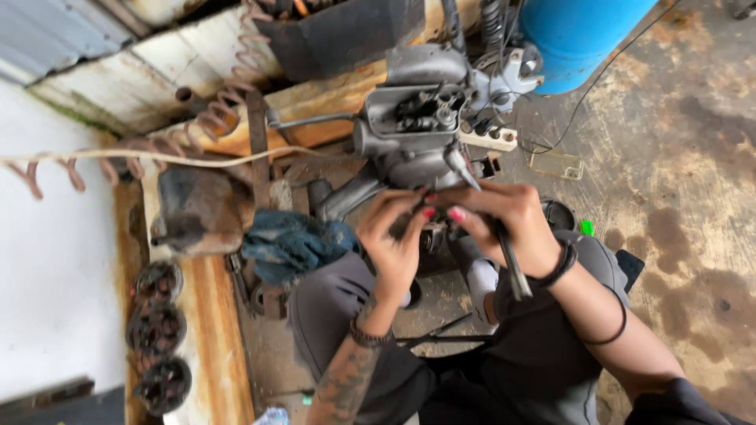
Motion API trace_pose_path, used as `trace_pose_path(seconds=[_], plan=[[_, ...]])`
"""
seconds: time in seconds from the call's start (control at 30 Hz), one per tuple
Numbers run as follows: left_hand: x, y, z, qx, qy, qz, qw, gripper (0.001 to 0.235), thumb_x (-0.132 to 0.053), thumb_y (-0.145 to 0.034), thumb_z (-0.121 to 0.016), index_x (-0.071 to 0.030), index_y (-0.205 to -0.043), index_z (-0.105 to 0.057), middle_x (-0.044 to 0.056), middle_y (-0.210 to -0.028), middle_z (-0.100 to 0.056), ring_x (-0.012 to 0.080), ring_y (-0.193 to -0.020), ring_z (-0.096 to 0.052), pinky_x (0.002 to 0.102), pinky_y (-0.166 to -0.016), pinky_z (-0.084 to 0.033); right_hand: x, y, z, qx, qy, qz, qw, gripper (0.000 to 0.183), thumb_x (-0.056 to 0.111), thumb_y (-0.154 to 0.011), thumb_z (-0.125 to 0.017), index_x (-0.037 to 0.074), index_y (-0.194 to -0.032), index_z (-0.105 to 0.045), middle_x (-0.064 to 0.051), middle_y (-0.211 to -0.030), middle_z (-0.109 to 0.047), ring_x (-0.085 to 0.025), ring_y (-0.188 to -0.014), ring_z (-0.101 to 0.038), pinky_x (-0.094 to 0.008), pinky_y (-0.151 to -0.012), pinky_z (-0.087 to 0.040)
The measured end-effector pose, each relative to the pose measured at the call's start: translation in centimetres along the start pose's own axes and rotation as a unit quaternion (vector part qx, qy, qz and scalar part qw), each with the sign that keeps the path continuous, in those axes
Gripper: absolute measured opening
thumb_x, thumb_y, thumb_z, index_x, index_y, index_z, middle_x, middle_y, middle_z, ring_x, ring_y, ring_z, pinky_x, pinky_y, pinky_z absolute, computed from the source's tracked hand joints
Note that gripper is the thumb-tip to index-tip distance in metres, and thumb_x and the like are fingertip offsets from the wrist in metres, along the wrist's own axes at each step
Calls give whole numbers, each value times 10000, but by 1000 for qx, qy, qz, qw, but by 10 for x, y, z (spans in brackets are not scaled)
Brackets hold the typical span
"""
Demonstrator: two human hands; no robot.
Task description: Repairing a motorcycle engine by manipulating internal components with pliers and a socket wrench
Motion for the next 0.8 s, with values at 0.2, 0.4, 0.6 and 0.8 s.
trace_pose_path(seconds=[0.2, 0.4, 0.6, 0.8], plan=[[8, -6, 40, -111, 45, 207, 971, 58, -60, -863, -803, -57, -916, -779, 119, -909, -796, 161, -847, -766, 235, -674, -611, 0, -10, -6, -35, 47, 16, 998, 166, 93, -1030, -627, -23, -1042, -744, -202, -689, -641, -364, -526, -605, -408, -518, -467], [58, 53, 65, -270, 163, 254, 914, 65, -59, -852, -818, -77, -881, -762, 180, -905, -781, 240, -840, -778, 265, -688, -633, -19, -1, 12, -63, 44, 0, 997, 183, 40, -1145, -589, -44, -1252, -712, -136, -762, -677, -206, -535, -551, -310, -583, -424], [183, 127, 47, -251, 178, 294, 905, 231, -27, -832, -822, 29, -1044, -752, 176, -927, -781, 223, -761, -776, 268, -666, -642, -46, 25, 14, 14, 162, -10, 987, 348, 249, -1143, -541, -26, -1278, -709, -35, -763, -589, -105, -515, -413, -297, -503, -345], [258, 153, 58, -93, -89, 123, 984, 139, -150, -922, -768, -25, -982, -787, 95, -931, -781, 191, -821, -759, 284, -736, -646, -89, 63, 45, 10, 210, -138, 968, 341, 31, -1013, -652, 85, -1349, -681, -18, -850, -600, -139, -584, -441, -316, -652, -392]])
Point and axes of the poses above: each hand's wrist, its own y-axis away from the middle knuckle, its own z-axis out of the back of the hand, x = y × z, the point moved 7 cm from there along -y, towards the middle knuckle
